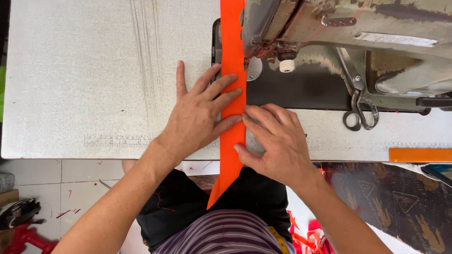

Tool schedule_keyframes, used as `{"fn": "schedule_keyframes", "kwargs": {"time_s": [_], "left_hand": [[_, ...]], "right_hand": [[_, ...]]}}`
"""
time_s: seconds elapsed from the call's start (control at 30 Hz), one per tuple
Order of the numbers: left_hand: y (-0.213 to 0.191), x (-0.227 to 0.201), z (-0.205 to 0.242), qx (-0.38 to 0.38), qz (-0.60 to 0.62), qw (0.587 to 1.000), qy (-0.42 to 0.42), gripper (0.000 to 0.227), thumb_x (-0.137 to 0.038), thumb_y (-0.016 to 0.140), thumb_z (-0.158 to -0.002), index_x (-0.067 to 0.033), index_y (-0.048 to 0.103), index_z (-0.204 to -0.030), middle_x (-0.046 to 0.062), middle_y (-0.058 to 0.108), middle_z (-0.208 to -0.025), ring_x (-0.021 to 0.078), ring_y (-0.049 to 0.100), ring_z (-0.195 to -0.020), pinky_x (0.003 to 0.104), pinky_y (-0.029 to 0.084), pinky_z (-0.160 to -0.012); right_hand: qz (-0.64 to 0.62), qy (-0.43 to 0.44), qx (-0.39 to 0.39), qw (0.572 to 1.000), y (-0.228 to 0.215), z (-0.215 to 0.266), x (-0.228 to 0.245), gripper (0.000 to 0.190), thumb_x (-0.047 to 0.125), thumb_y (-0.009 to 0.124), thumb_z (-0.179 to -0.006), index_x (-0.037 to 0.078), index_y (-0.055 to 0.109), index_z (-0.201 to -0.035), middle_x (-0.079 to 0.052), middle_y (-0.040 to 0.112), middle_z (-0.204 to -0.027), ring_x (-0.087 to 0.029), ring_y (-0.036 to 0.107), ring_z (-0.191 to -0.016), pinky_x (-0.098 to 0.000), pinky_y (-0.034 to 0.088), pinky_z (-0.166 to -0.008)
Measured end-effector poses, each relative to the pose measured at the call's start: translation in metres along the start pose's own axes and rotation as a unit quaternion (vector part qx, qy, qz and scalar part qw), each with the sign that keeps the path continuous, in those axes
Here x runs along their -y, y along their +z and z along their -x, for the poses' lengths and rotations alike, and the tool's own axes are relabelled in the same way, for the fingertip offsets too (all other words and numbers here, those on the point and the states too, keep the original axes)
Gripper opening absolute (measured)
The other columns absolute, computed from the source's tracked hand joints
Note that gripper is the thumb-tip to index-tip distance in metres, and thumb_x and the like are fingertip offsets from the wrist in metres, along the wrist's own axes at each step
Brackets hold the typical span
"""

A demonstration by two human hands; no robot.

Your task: Measuring and cutting orange fabric strips into smaller pieces using a tape measure and scissors at a sewing workstation.

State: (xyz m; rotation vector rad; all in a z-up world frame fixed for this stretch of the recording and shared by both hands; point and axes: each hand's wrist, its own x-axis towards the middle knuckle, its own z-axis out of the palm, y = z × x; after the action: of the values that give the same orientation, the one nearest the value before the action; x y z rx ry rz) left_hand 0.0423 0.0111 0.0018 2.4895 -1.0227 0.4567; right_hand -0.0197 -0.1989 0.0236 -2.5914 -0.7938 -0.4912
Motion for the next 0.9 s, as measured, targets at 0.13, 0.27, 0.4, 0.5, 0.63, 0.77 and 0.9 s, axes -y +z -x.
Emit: {"fn": "schedule_keyframes", "kwargs": {"time_s": [0.13,0.27,0.4,0.5,0.63,0.77,0.9], "left_hand": [[0.004,0.008,-0.005,0.001,0.003,1.0,0.001,0.048,-0.047,0.062,-0.105,-0.0091,0.072,-0.132,0.008,0.059,-0.147,0.0371,0.045,-0.144,0.076,0.007,-0.116],[0.006,0.015,-0.01,-0.011,0.012,1.0,0.01,0.044,-0.043,0.065,-0.104,-0.0092,0.071,-0.132,0.008,0.06,-0.145,0.0366,0.046,-0.144,0.076,0.005,-0.116],[0.007,0.022,-0.016,-0.001,0.02,1.0,0.013,0.045,-0.042,0.065,-0.104,-0.0086,0.071,-0.133,0.009,0.061,-0.144,0.0369,0.044,-0.144,0.075,0.004,-0.116],[0.011,0.028,-0.019,-0.003,0.021,1.0,0.017,0.044,-0.043,0.063,-0.106,-0.0085,0.072,-0.132,0.009,0.061,-0.144,0.0366,0.045,-0.143,0.075,0.002,-0.116],[0.014,0.036,-0.026,-0.007,0.012,1.0,0.021,0.045,-0.043,0.065,-0.105,-0.0091,0.071,-0.134,0.009,0.061,-0.143,0.0373,0.046,-0.142,0.075,0.005,-0.116],[0.02,0.047,-0.031,-0.001,0.017,0.999,0.027,0.044,-0.043,0.062,-0.106,-0.0109,0.07,-0.134,0.007,0.059,-0.146,0.037,0.042,-0.144,0.076,0.001,-0.114],[0.027,0.037,-0.024,-0.025,-0.027,0.998,-0.053,0.052,-0.038,0.073,-0.095,-0.0123,0.062,-0.139,0.011,0.054,-0.151,0.038,0.04,-0.145,0.079,0.008,-0.111]], "right_hand": [[0.003,-0.014,-0.007,1.0,0.002,-0.006,-0.006,0.041,0.033,0.076,-0.087,0.002,0.072,-0.114,-0.007,0.067,-0.128,-0.032,0.06,-0.11,-0.0461,0.05,-0.095],[0.014,-0.015,-0.003,1.0,0.004,-0.011,-0.01,0.041,0.034,0.075,-0.089,0.002,0.073,-0.115,-0.007,0.067,-0.129,-0.031,0.06,-0.111,-0.0457,0.048,-0.092],[0.024,-0.013,-0.005,1.0,0.006,-0.016,-0.013,0.04,0.035,0.074,-0.09,0.003,0.072,-0.114,-0.005,0.066,-0.128,-0.03,0.06,-0.111,-0.0458,0.049,-0.092],[0.03,-0.013,-0.004,0.999,0.006,-0.02,-0.016,0.042,0.034,0.076,-0.089,0.002,0.072,-0.115,-0.005,0.066,-0.129,-0.03,0.06,-0.111,-0.0463,0.049,-0.092],[0.025,0.0,0.003,1.0,0.009,-0.024,-0.019,0.042,0.033,0.077,-0.088,0.003,0.072,-0.117,-0.005,0.065,-0.13,-0.032,0.058,-0.112,-0.048,0.048,-0.091],[0.034,-0.002,-0.011,0.999,0.015,-0.027,-0.023,0.043,0.032,0.076,-0.089,0.003,0.071,-0.121,-0.005,0.064,-0.132,-0.032,0.056,-0.113,-0.0475,0.048,-0.088],[0.003,0.028,0.012,1.0,0.014,-0.023,-0.02,0.047,0.031,0.07,-0.096,0.0,0.067,-0.132,-0.008,0.059,-0.14,-0.035,0.052,-0.122,-0.052,0.046,-0.094]]}}
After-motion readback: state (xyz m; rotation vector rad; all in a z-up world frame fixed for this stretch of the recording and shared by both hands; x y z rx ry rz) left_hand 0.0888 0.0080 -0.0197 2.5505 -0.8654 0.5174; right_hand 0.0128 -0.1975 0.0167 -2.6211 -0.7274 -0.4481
